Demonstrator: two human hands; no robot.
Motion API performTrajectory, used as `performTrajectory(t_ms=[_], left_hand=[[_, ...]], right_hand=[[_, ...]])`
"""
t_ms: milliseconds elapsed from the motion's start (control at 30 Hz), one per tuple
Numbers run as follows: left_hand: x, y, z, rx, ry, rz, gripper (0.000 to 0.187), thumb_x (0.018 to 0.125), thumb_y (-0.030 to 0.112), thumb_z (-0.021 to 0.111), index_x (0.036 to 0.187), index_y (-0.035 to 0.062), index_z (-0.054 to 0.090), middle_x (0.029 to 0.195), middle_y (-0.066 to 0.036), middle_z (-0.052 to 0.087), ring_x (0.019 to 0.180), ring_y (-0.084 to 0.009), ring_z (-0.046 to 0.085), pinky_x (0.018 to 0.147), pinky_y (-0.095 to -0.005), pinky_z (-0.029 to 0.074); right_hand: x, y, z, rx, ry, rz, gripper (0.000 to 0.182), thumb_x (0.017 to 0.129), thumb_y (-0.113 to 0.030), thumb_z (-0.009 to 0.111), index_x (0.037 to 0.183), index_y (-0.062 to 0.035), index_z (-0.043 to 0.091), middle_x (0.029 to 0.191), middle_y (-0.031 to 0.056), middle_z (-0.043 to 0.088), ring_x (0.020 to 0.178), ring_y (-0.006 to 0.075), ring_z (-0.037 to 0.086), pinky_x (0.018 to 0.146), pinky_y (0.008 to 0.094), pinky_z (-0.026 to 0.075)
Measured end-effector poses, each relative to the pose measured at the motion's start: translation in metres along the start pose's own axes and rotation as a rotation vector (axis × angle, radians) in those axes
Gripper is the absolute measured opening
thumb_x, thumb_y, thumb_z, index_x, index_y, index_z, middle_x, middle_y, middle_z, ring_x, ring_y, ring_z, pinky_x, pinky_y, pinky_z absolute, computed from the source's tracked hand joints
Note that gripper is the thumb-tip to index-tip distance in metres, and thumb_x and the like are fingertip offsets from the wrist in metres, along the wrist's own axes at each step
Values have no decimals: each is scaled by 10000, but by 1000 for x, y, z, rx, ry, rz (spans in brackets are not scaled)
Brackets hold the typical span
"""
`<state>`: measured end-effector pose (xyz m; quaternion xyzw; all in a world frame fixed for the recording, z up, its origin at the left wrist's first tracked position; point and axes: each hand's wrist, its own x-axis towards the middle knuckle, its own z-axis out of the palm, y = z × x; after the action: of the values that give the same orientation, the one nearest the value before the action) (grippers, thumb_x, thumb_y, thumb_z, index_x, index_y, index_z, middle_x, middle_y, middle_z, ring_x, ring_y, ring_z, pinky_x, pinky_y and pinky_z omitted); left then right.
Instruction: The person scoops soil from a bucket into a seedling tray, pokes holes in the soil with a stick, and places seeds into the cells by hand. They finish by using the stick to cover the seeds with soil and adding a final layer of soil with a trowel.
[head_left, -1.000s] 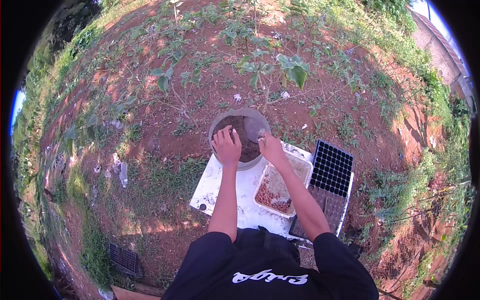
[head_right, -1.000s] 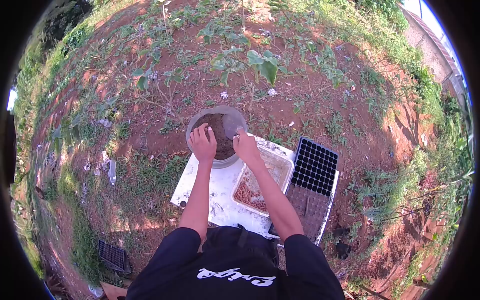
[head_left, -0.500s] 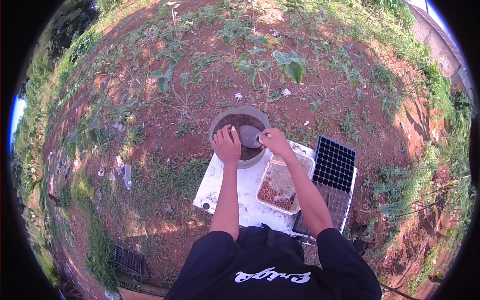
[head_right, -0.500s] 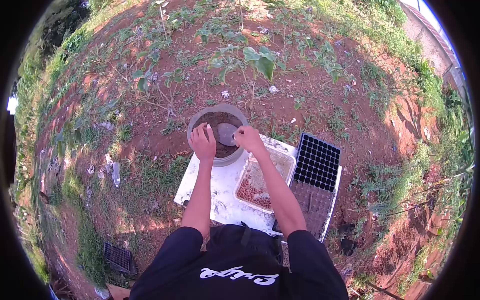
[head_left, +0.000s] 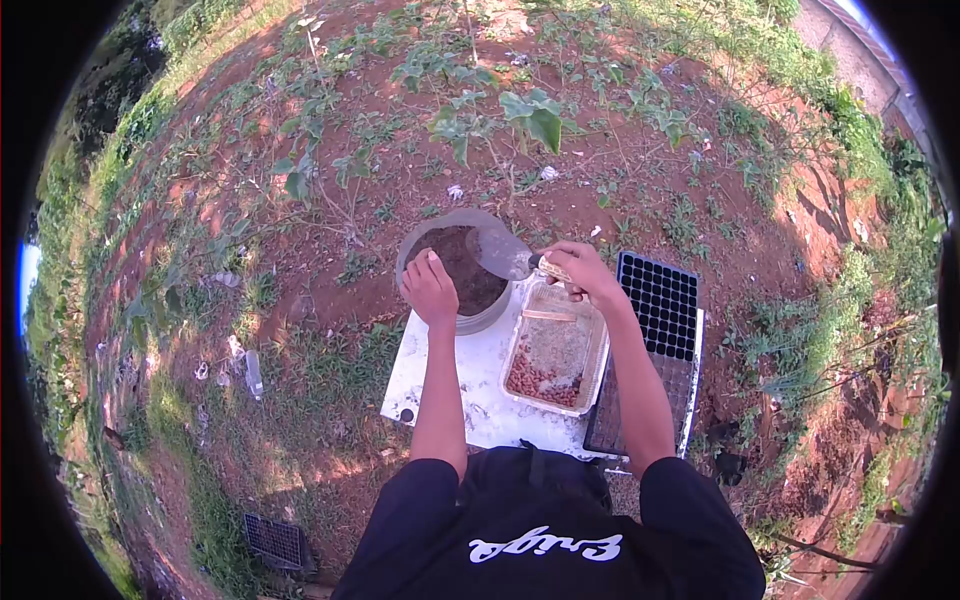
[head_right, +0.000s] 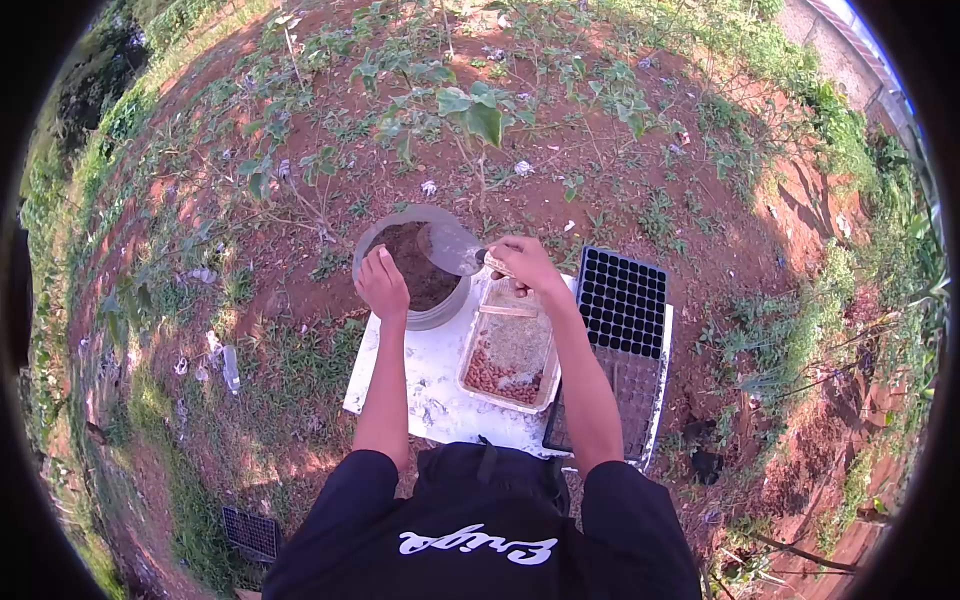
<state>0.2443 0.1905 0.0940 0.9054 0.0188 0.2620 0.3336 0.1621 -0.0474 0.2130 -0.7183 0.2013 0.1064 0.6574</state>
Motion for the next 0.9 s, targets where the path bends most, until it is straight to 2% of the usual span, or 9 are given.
performTrajectory(t_ms=[133, 267, 367, 500, 733, 900], left_hand=[[0, 1, -1, -1, -2, 19, 354, 1048, 345, 398, 1165, 116, 640, 1087, -90, 647, 1045, -316, 577, 935, -470, 399], [-3, -3, -4, 2, -11, 60, 336, 1037, 356, 437, 1148, 117, 646, 1048, -91, 648, 1005, -310, 579, 918, -475, 402], [-6, -6, -9, -9, -116, 125, 334, 1027, 373, 466, 1156, 119, 641, 1029, -85, 648, 998, -308, 579, 914, -472, 403], [-6, -10, -4, 60, -213, 150, 395, 1005, 428, 508, 1234, 117, 592, 1062, -86, 628, 1015, -313, 570, 914, -461, 406], [-7, -8, -8, 109, -273, 140, 438, 1004, 460, 502, 1264, 114, 569, 1096, -101, 610, 1040, -318, 565, 928, -459, 407], [-7, -10, -7, 111, -274, 148, 456, 1002, 477, 500, 1266, 111, 568, 1102, -102, 608, 1045, -318, 565, 940, -461, 404]], right_hand=[[-41, 16, -42, 39, 48, -20, 275, 958, -193, 572, 1172, -55, 675, 726, 81, 661, 417, 68, 418, 384, 246, 326], [-85, 52, -83, 115, 153, -22, 250, 970, -195, 579, 1162, -71, 678, 724, 53, 659, 423, 31, 425, 369, 212, 308], [-120, 83, -105, 109, 273, 25, 265, 963, -232, 598, 1157, -79, 692, 706, 15, 626, 412, 20, 400, 360, 200, 285], [-159, 151, -139, 112, 397, 107, 263, 935, -220, 626, 1145, -80, 698, 706, 33, 652, 428, 34, 434, 364, 206, 298], [-191, 216, -153, 70, 464, 170, 270, 931, -231, 629, 1136, -76, 708, 695, 48, 668, 402, 55, 448, 356, 218, 318], [-193, 231, -152, -6, 469, 198, 268, 924, -228, 630, 1130, -80, 715, 693, 60, 680, 410, 56, 464, 354, 223, 326]])
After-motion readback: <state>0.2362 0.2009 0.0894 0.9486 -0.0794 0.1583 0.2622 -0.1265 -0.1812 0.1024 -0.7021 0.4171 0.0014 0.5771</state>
